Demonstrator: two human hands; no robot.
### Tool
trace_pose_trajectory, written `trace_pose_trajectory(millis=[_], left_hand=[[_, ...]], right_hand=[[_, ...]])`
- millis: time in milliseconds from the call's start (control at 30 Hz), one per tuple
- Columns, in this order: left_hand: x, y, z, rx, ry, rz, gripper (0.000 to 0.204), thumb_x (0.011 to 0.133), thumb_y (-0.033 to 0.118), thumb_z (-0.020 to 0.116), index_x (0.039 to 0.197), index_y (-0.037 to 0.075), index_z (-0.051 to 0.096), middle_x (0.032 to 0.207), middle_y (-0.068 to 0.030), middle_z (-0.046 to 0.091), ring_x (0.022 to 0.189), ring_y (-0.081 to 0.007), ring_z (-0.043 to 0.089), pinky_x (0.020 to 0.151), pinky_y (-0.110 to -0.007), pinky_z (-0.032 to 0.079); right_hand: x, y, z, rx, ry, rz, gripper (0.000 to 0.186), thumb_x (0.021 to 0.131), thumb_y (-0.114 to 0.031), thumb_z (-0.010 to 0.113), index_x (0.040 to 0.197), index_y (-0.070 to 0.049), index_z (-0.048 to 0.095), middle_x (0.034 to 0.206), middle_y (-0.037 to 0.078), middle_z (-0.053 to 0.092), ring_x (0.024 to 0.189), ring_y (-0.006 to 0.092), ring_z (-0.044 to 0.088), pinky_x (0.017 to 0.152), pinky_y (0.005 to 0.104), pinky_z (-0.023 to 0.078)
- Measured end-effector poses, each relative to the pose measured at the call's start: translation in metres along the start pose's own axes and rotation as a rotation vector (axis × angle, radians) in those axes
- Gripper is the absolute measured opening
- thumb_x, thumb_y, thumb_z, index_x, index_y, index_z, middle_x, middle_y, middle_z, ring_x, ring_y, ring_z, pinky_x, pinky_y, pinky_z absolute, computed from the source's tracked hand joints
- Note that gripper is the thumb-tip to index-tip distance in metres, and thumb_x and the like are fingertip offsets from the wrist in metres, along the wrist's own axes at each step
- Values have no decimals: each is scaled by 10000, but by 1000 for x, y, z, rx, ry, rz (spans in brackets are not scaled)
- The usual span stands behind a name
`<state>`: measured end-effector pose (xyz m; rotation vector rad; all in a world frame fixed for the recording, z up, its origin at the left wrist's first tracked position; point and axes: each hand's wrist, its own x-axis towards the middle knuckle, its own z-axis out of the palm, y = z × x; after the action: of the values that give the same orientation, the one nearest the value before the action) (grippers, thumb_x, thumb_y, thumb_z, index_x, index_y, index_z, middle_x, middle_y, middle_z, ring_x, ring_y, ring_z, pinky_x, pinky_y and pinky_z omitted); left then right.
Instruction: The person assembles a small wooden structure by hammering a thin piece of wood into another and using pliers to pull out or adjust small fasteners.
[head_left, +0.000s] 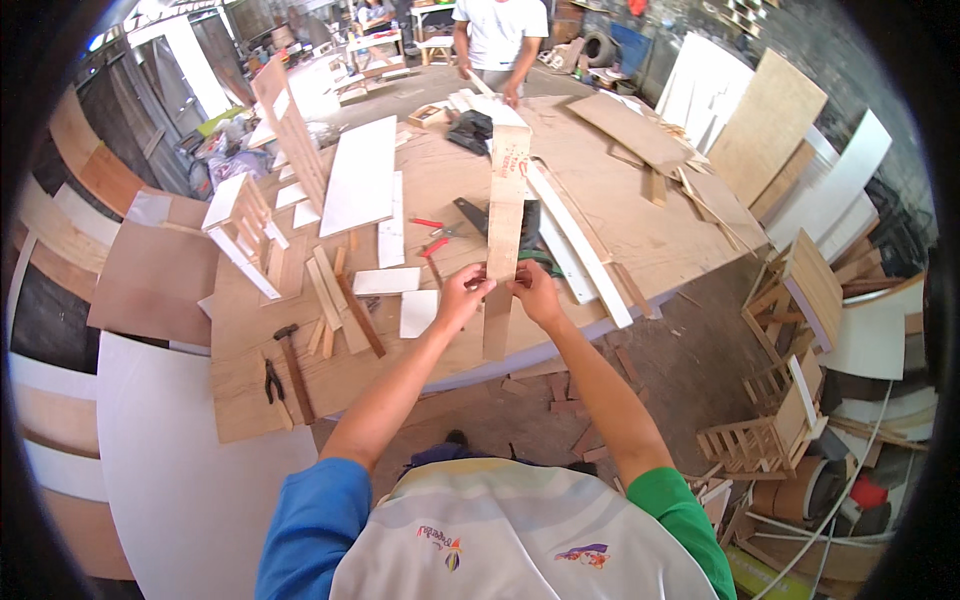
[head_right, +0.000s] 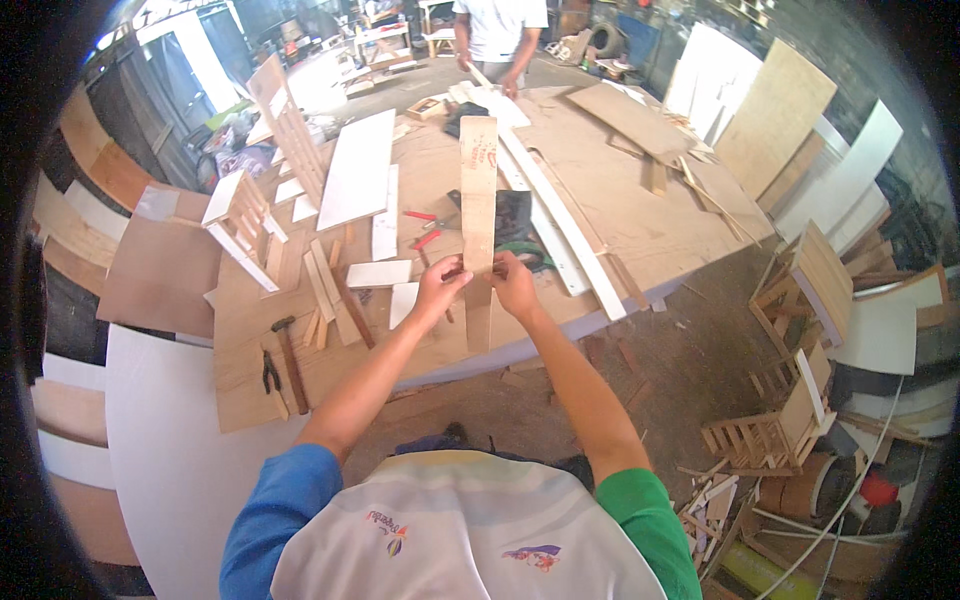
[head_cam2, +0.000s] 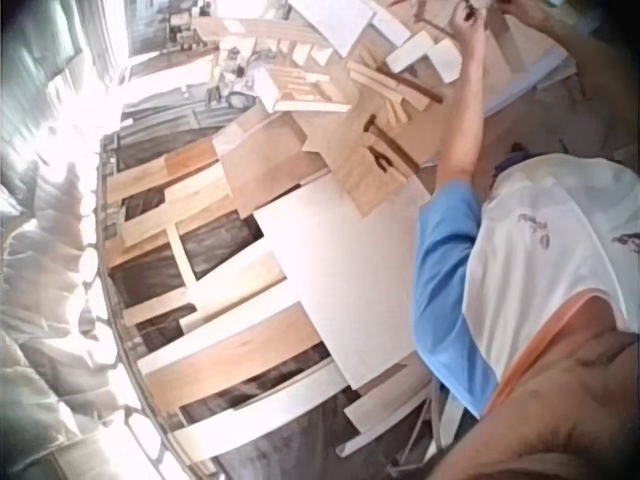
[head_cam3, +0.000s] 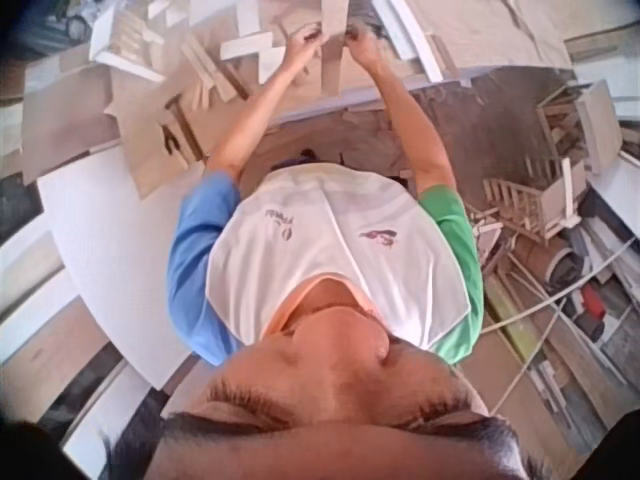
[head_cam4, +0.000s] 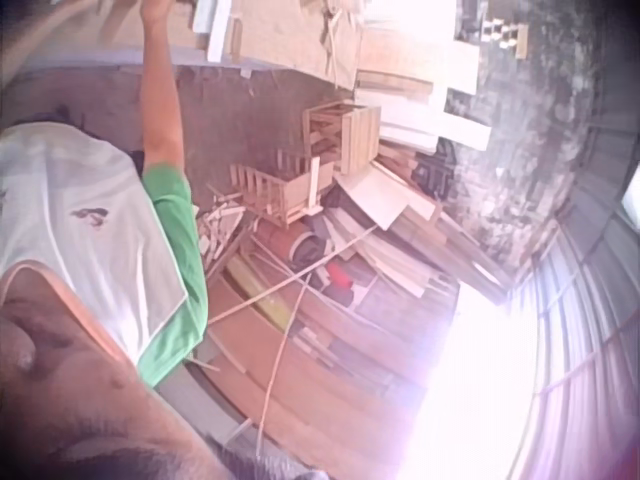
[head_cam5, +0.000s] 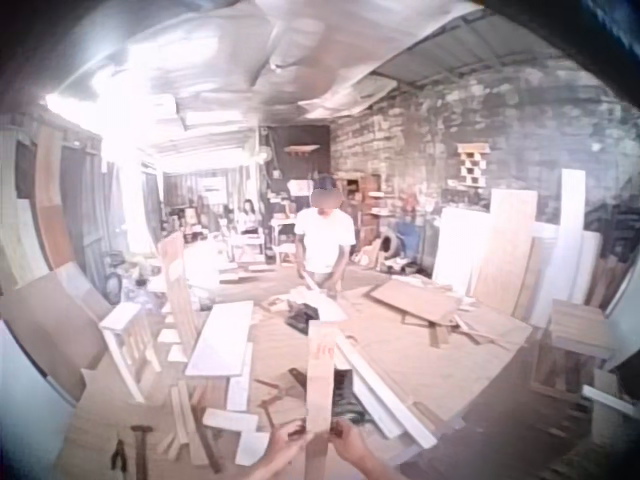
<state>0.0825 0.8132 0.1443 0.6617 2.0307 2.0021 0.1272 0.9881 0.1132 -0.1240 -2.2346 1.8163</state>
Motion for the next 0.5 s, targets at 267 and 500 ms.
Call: trace_pose_trajectory(millis=[267, 500], left_hand=[[32, 7, -48, 138, 84, 85, 203, 817, 63, 688, 991, -33, 648, 931, -91, 692, 889, -162, 654, 811, -293, 508], [42, 3, -52, 119, 178, 94, 221, 826, 47, 672, 1027, -41, 641, 974, -78, 687, 889, -137, 634, 798, -278, 496]], right_hand=[[24, 7, 44, -140, -6, -95, 312, 819, 31, 649, 1107, 27, 528, 1039, 141, 659, 966, 196, 639, 816, 292, 503], [53, -31, 39, -88, 6, -226, 377, 796, -83, 714, 1124, 8, 553, 1002, 160, 682, 930, 268, 674, 801, 350, 523]])
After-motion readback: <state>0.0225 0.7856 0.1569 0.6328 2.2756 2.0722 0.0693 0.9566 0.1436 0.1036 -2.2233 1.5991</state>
